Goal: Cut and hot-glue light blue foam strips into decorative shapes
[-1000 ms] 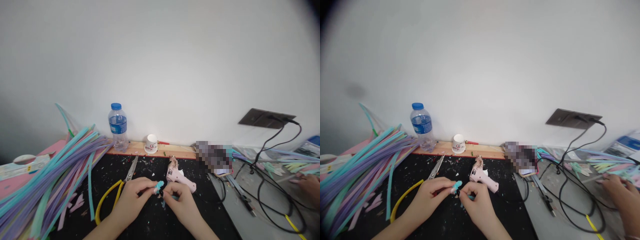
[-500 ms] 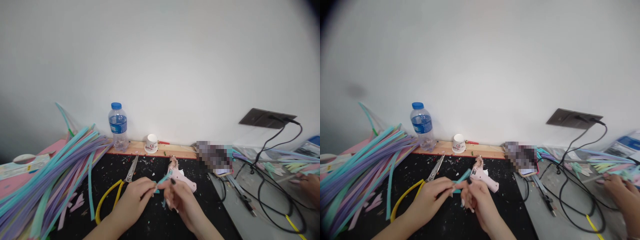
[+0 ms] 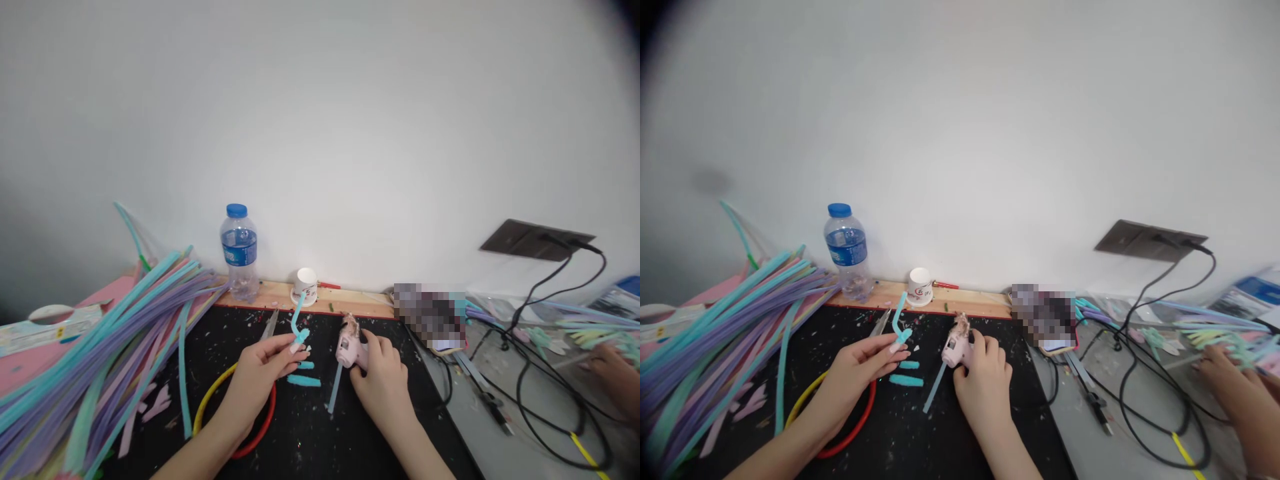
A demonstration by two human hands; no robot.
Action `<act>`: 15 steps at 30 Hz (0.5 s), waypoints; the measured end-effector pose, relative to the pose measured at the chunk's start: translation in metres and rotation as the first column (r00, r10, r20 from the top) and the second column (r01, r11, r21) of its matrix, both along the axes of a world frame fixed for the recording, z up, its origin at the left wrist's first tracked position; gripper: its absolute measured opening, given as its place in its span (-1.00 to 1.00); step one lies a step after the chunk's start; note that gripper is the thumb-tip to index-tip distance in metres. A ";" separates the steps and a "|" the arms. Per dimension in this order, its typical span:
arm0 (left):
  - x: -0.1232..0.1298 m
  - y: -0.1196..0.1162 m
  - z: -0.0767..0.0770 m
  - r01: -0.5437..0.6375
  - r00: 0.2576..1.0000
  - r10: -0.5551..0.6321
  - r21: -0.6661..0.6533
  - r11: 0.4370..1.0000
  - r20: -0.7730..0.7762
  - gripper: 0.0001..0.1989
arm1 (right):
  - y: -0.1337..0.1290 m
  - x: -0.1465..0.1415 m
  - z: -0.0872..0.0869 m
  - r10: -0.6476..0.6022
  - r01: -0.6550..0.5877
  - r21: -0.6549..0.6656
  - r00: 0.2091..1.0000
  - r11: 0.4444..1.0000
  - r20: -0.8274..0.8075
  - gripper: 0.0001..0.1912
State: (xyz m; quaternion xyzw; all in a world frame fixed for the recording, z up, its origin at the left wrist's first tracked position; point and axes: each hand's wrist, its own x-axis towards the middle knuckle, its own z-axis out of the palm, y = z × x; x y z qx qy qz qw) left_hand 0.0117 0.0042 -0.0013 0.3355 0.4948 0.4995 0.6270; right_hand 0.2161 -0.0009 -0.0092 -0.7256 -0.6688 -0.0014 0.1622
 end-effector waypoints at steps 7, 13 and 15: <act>0.000 0.000 -0.002 0.015 0.987 0.004 0.113 0.993 -0.160 -0.71 | 0.010 0.016 0.004 0.063 -0.059 0.026 0.981 0.998 -0.183 -0.80; 0.000 -0.001 -0.003 0.004 0.983 0.017 0.113 0.994 -0.184 -0.72 | 0.007 0.010 0.014 0.086 -0.186 -0.090 0.764 0.978 -0.639 -0.76; 0.000 -0.001 -0.004 0.000 0.983 0.020 0.111 0.994 -0.180 -0.73 | 0.005 0.006 0.015 0.082 -0.235 -0.113 0.685 0.965 -0.724 -0.73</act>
